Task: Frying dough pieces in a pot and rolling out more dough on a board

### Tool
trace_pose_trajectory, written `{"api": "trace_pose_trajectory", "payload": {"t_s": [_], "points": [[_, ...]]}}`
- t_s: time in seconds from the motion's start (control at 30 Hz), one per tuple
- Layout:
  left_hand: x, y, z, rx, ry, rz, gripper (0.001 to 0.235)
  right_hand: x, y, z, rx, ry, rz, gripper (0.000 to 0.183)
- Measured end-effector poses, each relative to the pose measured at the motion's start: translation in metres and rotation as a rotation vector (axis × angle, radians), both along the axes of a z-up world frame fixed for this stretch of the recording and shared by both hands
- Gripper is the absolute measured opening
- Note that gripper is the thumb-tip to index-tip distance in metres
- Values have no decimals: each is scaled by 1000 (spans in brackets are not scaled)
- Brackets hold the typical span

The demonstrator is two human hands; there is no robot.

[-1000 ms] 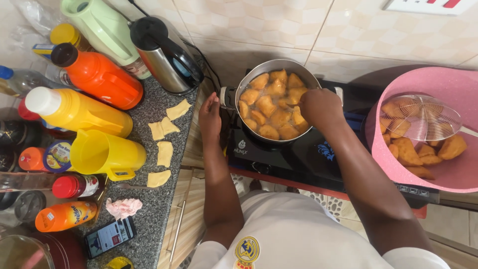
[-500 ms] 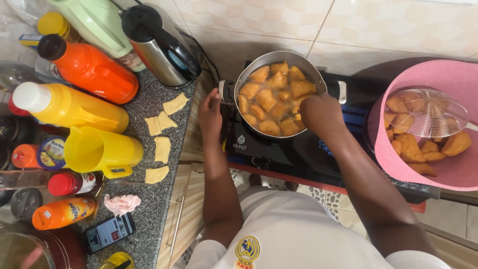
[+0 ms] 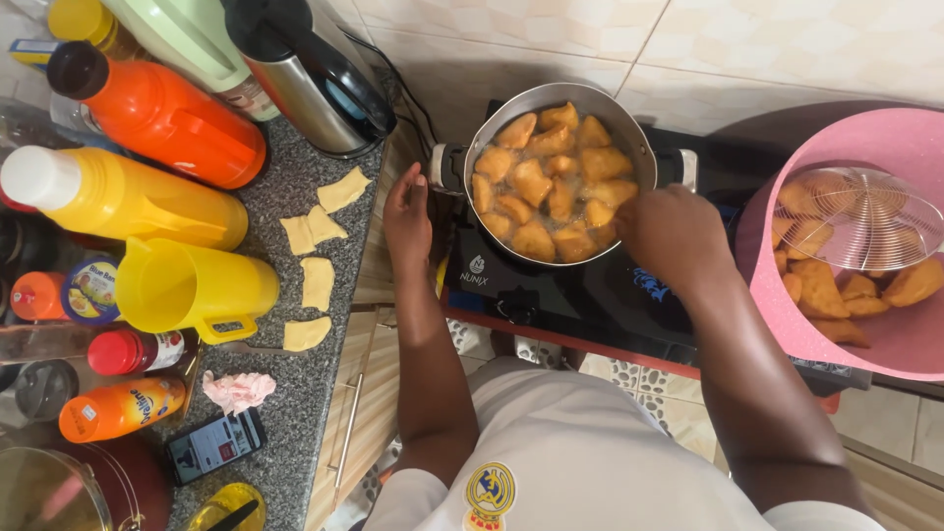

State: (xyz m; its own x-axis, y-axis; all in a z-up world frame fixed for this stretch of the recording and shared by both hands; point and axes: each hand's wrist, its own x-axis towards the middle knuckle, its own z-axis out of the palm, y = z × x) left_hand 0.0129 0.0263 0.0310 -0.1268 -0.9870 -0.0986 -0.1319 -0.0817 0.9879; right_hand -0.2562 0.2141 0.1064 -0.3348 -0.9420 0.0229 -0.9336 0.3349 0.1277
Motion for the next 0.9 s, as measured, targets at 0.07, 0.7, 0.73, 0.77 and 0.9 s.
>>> {"api": "trace_pose_trajectory", "payload": {"t_s": [0.07, 0.7, 0.73, 0.77, 0.9], "points": [[0, -2, -1, -11, -7, 4, 44, 8, 4, 8, 29, -63, -70, 33], [-2, -5, -3, 6, 13, -70, 50, 39, -13, -19, 93, -380, -14, 26], [-1, -5, -3, 0, 5, -88, 51, 39, -14, -31, 122, -399, -38, 27], [-1, -6, -3, -2, 7, -85, 51, 33, -14, -40, 122, -398, -35, 27], [1, 0, 8, 0, 7, -103, 51, 13, -13, -40, 121, -183, -30, 24]]}}
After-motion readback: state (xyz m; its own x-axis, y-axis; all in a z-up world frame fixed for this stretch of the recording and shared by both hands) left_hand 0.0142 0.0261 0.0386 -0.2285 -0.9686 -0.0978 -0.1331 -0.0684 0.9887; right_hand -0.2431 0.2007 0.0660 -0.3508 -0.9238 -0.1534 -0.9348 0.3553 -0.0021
